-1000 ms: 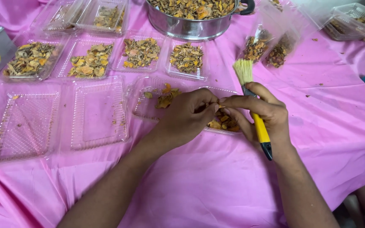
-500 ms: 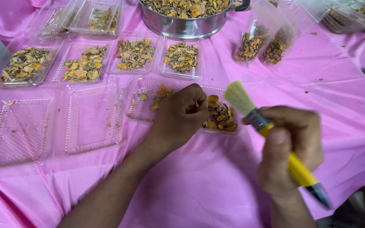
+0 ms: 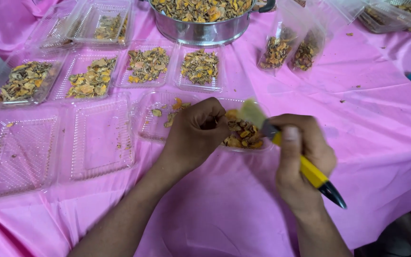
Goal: Sorting and cleaning dried tea leaves or flower petals in plastic containers using a brush and hands to remove impurities.
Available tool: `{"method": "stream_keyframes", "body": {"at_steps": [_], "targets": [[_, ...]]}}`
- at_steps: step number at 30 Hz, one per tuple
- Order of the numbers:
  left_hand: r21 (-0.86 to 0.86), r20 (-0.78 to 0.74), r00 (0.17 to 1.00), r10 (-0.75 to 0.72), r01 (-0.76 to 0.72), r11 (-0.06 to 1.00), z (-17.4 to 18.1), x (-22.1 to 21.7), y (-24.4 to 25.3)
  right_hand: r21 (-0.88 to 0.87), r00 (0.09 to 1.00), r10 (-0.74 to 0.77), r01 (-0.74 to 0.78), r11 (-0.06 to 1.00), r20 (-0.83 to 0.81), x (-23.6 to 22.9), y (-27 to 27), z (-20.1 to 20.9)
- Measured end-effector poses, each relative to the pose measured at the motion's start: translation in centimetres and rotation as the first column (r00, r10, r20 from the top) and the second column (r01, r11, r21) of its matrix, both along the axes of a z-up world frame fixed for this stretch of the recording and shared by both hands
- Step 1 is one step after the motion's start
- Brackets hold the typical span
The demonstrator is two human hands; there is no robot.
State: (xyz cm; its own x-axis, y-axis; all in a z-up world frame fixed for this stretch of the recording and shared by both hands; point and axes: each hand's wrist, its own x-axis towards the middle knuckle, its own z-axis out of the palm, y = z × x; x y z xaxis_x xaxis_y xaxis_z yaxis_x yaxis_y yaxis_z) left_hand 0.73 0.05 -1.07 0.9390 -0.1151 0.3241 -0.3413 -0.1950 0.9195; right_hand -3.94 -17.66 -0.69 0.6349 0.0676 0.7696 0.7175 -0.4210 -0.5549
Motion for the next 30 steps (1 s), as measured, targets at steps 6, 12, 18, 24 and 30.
{"method": "stream_keyframes", "body": {"at_steps": [6,12,18,24,30], "targets": [[-0.054,0.020,1.000,0.002,0.000,0.999,0.2,-0.2,-0.4,-0.036,0.991,-0.052,0.048,0.998,-0.126,-0.2,-0.1,0.4],[-0.053,-0.080,0.997,0.004,-0.008,0.999,0.6,-0.5,-0.1,0.020,0.998,-0.010,0.009,1.000,0.065,2.8,-1.3,0.4],[-0.189,-0.075,0.974,-0.214,0.197,0.962,0.9,-0.3,0.5,-0.187,0.993,0.107,-0.098,0.977,0.041,2.7,-0.5,-0.1],[-0.004,-0.010,0.955,-0.296,0.296,0.955,0.4,-0.4,0.4,0.012,0.971,0.188,-0.188,0.982,-0.147,2.7,-1.0,-0.6],[0.119,0.053,0.952,-0.303,0.295,0.948,1.1,-1.0,0.4,0.200,0.944,0.194,-0.143,0.969,-0.267,2.2,-0.6,-0.5]]}}
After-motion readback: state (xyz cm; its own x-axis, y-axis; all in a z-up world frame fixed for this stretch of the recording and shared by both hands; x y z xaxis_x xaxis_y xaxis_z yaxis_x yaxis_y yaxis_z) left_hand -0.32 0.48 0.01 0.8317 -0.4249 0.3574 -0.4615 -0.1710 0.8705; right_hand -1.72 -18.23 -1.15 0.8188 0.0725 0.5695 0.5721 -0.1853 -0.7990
